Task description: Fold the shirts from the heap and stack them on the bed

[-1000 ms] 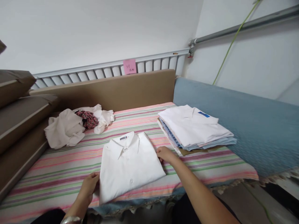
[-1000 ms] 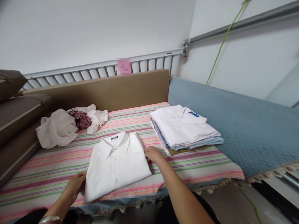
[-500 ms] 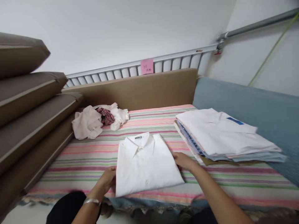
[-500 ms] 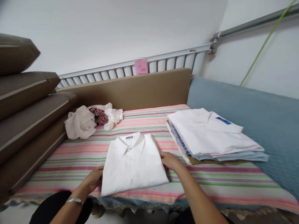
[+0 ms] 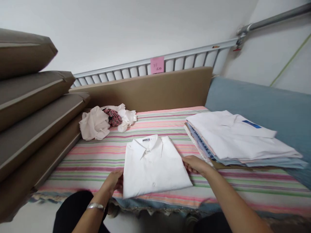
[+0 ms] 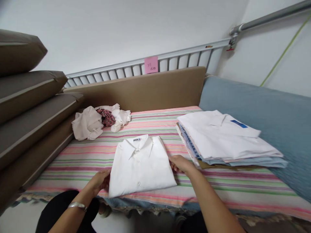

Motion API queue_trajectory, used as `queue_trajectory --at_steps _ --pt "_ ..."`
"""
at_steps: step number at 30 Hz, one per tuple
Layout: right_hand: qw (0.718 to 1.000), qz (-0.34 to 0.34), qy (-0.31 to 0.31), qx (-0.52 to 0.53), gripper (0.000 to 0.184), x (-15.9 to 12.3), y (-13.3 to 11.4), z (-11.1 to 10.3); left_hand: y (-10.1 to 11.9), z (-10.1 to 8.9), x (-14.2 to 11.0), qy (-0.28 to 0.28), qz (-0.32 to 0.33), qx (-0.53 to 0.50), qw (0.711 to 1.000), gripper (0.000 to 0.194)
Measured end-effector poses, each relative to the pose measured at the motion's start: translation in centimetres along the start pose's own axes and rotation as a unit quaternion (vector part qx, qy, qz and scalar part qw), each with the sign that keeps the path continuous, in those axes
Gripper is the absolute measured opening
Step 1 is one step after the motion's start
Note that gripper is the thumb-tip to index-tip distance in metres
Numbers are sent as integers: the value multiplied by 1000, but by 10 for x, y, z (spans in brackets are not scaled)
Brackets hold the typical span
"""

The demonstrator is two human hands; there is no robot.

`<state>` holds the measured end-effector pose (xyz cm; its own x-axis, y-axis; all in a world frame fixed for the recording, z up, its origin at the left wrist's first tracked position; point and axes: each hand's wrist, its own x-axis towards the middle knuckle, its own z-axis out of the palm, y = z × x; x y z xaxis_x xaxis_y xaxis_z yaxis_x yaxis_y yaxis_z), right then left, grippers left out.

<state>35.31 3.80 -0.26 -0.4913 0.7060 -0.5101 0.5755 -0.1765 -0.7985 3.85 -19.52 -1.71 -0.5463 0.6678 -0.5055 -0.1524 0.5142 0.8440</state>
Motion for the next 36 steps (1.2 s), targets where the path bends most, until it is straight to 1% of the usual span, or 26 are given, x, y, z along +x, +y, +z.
queue_trajectory --at_steps 4,7,10,12,16,18,21,24,26,29,33,35,36 --pt "999 -6 23 41 47 2 -1 5 -3 1 6 -26 -27 -41 998 40" --pt "999 -1 24 37 36 2 -1 5 -5 -1 13 -44 -46 -59 996 37" --pt "999 -2 33 18 24 1 -2 5 -7 -2 18 -39 -44 -63 996 36" --pt "999 -10 46 -5 22 0 -3 6 -7 -1 17 -30 -48 -71 996 34" --pt "991 -41 87 -89 26 1 -5 7 0 5 6 -6 -68 -98 993 27" --pt "982 -53 109 -144 29 3 -4 9 5 8 0 -1 -56 -104 993 28" --pt "968 -59 121 -213 30 10 -1 11 9 10 -6 10 -24 -91 996 32" --pt "961 -59 104 -248 30 17 3 12 10 8 -8 38 -5 -77 996 35" --pt "962 -53 89 -254 30 20 6 13 10 6 -7 47 1 -64 997 37" --pt "965 -44 73 -247 31 20 7 12 7 7 -4 45 -4 -37 998 41" --pt "978 -42 50 -199 36 14 5 11 3 10 3 45 7 17 999 40" --pt "976 -50 57 -205 35 12 4 11 4 12 5 70 33 63 995 34" --pt "969 -61 73 -228 34 11 3 12 5 13 5 92 52 92 990 30"
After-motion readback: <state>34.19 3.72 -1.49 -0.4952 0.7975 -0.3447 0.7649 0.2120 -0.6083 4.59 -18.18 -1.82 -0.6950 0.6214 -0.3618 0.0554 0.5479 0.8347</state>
